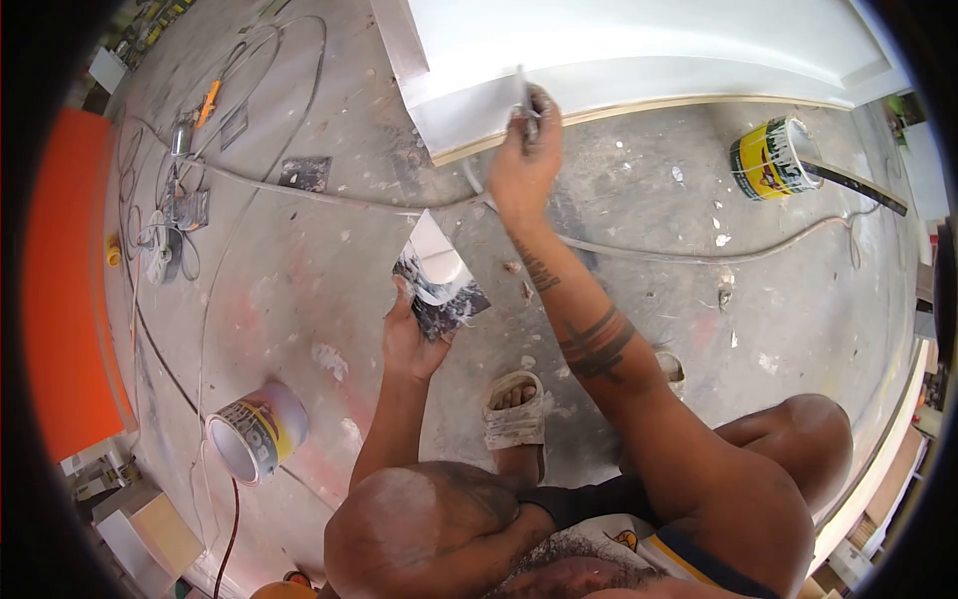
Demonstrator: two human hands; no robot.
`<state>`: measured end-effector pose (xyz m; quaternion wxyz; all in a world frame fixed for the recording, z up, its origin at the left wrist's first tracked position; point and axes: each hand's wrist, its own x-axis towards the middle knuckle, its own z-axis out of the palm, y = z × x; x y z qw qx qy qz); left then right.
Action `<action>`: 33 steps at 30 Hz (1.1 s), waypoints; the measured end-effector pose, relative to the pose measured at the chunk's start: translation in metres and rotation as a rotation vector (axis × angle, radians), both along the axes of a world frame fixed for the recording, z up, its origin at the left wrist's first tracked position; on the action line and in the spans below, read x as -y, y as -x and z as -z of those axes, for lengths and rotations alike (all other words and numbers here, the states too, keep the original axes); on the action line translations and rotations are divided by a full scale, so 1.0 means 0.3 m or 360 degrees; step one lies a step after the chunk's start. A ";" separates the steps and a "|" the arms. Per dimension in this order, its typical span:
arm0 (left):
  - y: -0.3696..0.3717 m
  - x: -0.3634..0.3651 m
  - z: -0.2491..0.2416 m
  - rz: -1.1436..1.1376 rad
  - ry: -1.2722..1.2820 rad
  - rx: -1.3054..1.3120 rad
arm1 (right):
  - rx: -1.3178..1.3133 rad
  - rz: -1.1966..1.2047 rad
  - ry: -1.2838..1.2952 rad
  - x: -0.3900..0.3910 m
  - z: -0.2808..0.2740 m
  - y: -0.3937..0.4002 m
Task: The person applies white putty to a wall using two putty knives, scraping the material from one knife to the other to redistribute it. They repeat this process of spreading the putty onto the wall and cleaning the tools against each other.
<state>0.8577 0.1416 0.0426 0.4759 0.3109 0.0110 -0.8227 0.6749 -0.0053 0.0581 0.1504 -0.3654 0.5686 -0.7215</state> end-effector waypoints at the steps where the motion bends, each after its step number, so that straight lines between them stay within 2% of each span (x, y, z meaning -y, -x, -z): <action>1: -0.008 0.007 0.002 -0.0070 -0.0060 0.0031 | -0.0151 0.0011 0.0026 -0.013 -0.006 -0.038; 2: -0.016 0.012 0.005 -0.0137 -0.0118 0.0059 | -0.0148 0.0007 0.0026 -0.025 -0.013 -0.073; 4: -0.062 0.020 0.041 -0.0054 0.0002 -0.0065 | -0.0792 -0.0099 0.0089 -0.056 -0.036 -0.123; 5: -0.088 0.024 0.066 0.0035 0.0122 -0.0189 | -0.0792 -0.0101 0.0087 -0.080 -0.050 -0.130; 7: -0.124 0.039 0.084 0.0053 0.0156 -0.0209 | -0.0533 -0.0753 -0.0102 -0.116 -0.098 -0.142; 9: -0.140 0.058 0.060 0.0005 0.0023 -0.0293 | -0.0636 -0.0864 0.0042 -0.139 -0.108 -0.091; 11: -0.145 0.060 0.062 -0.0040 -0.0011 -0.0320 | -0.0928 -0.1356 0.0233 -0.218 -0.178 -0.013; 12: -0.150 0.058 0.085 -0.0076 -0.0064 -0.0340 | -0.0930 -0.1360 0.0229 -0.255 -0.177 0.017; 14: -0.119 0.070 0.068 -0.0072 -0.0119 -0.0378 | -0.1509 -0.1546 0.0404 -0.323 -0.170 0.072; 16: -0.031 0.090 -0.016 0.0071 -0.0017 -0.0248 | -0.1672 -0.1424 0.0234 -0.378 -0.104 0.121; 17: -0.025 0.097 0.002 0.0127 -0.0026 -0.0277 | -0.1813 -0.1330 0.0086 -0.404 -0.063 0.155; 19: -0.037 0.111 0.028 0.0194 0.0413 -0.0361 | -0.1758 -0.1235 -0.0144 -0.420 -0.007 0.248; 20: -0.026 0.108 0.019 0.0237 0.0409 -0.0392 | -0.2022 -0.1173 -0.0347 -0.414 0.015 0.313; 21: -0.013 0.117 -0.047 0.0067 0.0398 -0.0144 | -0.2271 -0.1102 -0.0555 -0.400 0.044 0.380; 22: -0.001 0.131 -0.100 -0.0103 0.0387 0.0113 | -0.1894 -0.0964 -0.0474 -0.373 0.091 0.462; 23: 0.020 0.140 -0.133 -0.0080 0.0388 0.0102 | -0.1523 -0.0835 -0.0376 -0.336 0.141 0.555; 24: 0.043 0.139 -0.162 -0.0189 0.0262 0.0218 | -0.1345 -0.0417 -0.0342 -0.302 0.181 0.640; 25: 0.059 0.136 -0.174 -0.0298 0.0134 0.0337 | -0.0971 -0.0103 -0.0516 -0.258 0.203 0.731; 26: 0.068 0.132 -0.172 -0.0248 0.0098 0.0381 | -0.0787 0.0211 -0.0556 -0.198 0.208 0.842; 27: 0.063 0.126 -0.159 -0.0234 0.0101 0.0387 | -0.0582 0.0309 -0.0336 -0.143 0.169 0.930; 29: 0.032 0.102 -0.112 -0.0054 0.0101 0.0289 | -0.0404 0.0463 -0.0400 -0.057 0.145 1.080; 33: -0.002 0.066 -0.068 -0.0016 0.0068 0.0098 | -0.0256 0.0546 -0.0455 0.049 0.084 1.129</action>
